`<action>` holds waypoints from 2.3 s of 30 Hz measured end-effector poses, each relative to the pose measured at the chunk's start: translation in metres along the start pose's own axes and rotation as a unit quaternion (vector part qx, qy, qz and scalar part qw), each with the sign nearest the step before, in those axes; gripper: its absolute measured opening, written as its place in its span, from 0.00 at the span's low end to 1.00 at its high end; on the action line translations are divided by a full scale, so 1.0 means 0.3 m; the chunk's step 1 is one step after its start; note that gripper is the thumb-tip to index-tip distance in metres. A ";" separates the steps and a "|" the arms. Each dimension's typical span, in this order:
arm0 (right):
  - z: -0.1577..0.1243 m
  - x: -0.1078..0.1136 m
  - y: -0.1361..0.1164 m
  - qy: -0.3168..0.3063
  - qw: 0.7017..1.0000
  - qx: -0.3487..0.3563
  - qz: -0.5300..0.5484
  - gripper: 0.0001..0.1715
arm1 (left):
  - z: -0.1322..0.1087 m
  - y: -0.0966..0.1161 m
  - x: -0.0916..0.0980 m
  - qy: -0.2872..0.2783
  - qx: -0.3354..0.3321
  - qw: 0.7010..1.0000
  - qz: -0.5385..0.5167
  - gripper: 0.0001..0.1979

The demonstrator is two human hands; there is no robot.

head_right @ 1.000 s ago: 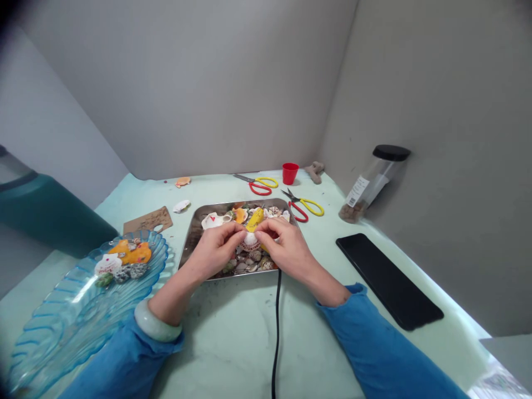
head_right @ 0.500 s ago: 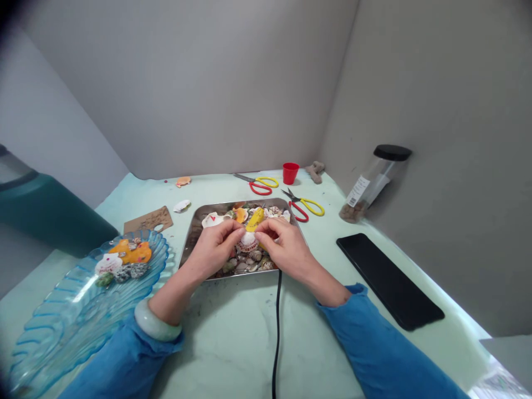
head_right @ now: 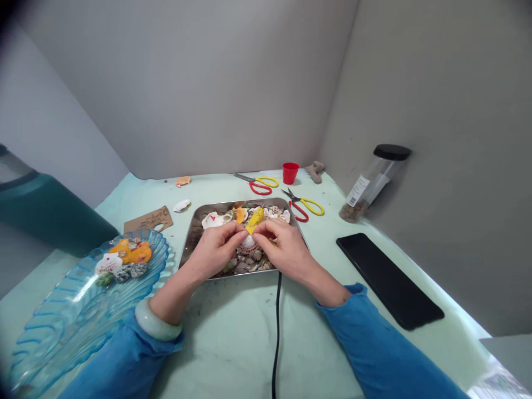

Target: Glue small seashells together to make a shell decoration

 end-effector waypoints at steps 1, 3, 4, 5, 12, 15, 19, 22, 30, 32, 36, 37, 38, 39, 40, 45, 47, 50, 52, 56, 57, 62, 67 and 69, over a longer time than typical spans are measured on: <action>0.001 -0.001 -0.001 -0.003 1.000 0.005 -0.002 0.07 | 0.000 0.002 -0.001 -0.001 -0.003 1.000 0.004 0.12; 0.002 -0.001 -0.003 -0.006 1.000 0.013 -0.005 0.07 | -0.001 0.003 -0.001 -0.003 -0.006 1.000 0.015 0.12; 0.002 0.000 -0.004 -0.007 1.000 0.015 -0.007 0.07 | -0.001 0.003 -0.001 -0.004 -0.006 1.000 0.020 0.12; 0.002 0.001 -0.005 -0.008 1.000 0.016 -0.009 0.07 | -0.002 0.002 -0.001 -0.004 -0.005 1.000 0.024 0.12; 0.001 0.006 0.003 0.005 1.000 -0.003 -0.006 0.07 | -0.005 0.002 -0.006 -0.011 -0.006 1.000 -0.006 0.12; 0.001 0.006 0.007 0.014 1.000 -0.012 -0.001 0.07 | -0.006 0.002 -0.011 -0.012 -0.008 0.999 -0.028 0.10; 0.001 0.004 0.016 0.025 0.999 -0.027 0.025 0.07 | -0.002 -0.007 -0.007 0.003 0.005 1.000 -0.028 0.09; 0.001 0.002 0.027 0.029 0.998 -0.040 0.035 0.09 | 0.001 -0.023 0.002 0.029 0.021 0.999 -0.038 0.09; 0.005 -0.001 0.006 -0.005 1.000 0.001 -0.012 0.07 | 0.000 -0.025 -0.006 0.017 0.023 0.999 -0.033 0.15; 0.004 -0.002 0.005 -0.010 1.000 0.009 -0.014 0.06 | -0.002 -0.018 -0.005 0.018 0.013 1.000 -0.015 0.15; 0.005 -0.003 0.003 -0.015 1.000 0.022 -0.015 0.05 | -0.003 -0.007 -0.003 0.019 -0.009 1.000 0.000 0.15; 0.006 -0.003 0.002 -0.016 1.000 0.021 -0.016 0.05 | -0.002 -0.007 -0.004 0.019 -0.011 1.000 -0.003 0.15; 0.006 -0.003 0.002 -0.016 1.000 0.019 -0.018 0.05 | -0.002 -0.007 -0.004 0.020 -0.012 1.000 -0.007 0.15; 0.006 -0.002 0.002 -0.016 1.000 0.015 -0.018 0.06 | -0.002 -0.008 -0.004 0.021 -0.011 1.000 -0.012 0.14; 0.006 -0.002 0.001 -0.015 1.000 0.012 -0.018 0.06 | -0.002 -0.009 -0.004 0.023 -0.011 1.000 -0.019 0.14; 0.004 0.000 -0.001 -0.010 1.000 0.007 -0.010 0.06 | -0.004 -0.003 -0.003 0.021 -0.023 0.999 -0.034 0.10; 0.005 0.000 0.000 -0.006 1.000 0.003 -0.009 0.06 | -0.004 -0.002 -0.004 0.016 -0.026 0.999 -0.030 0.10; 0.008 0.001 0.004 0.001 1.000 -0.003 -0.008 0.07 | -0.005 -0.004 -0.006 0.007 -0.019 0.999 -0.033 0.10; 0.008 0.000 0.007 0.000 1.000 -0.006 -0.006 0.07 | -0.005 -0.004 -0.005 0.007 -0.020 0.999 -0.026 0.10; 0.008 0.000 0.007 -0.005 1.000 -0.010 -0.004 0.07 | -0.007 0.004 0.003 0.018 -0.026 0.999 -0.004 0.09; 0.007 0.000 0.007 -0.005 1.000 -0.013 -0.004 0.07 | -0.007 0.006 0.005 0.021 -0.026 0.999 -0.001 0.09; 0.007 -0.002 0.007 -0.009 1.000 -0.027 0.002 0.06 | -0.006 0.007 0.016 0.042 -0.010 0.999 0.006 0.09; 0.009 -0.004 0.006 -0.016 1.000 -0.008 0.003 0.08 | -0.001 -0.004 0.013 0.045 0.010 0.999 0.001 0.10; 0.009 -0.002 0.009 -0.016 1.000 -0.007 0.005 0.08 | 0.000 -0.008 0.009 0.039 0.014 0.999 -0.004 0.10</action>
Point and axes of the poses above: each hand's wrist, its own z-axis towards the middle knuckle, its own x-axis out of the back of the hand, y = z × x, the point moved 5 cm from there along z, towards the middle knuckle, and after that the axes turned 3 degrees about x, right-handed, at the moved point
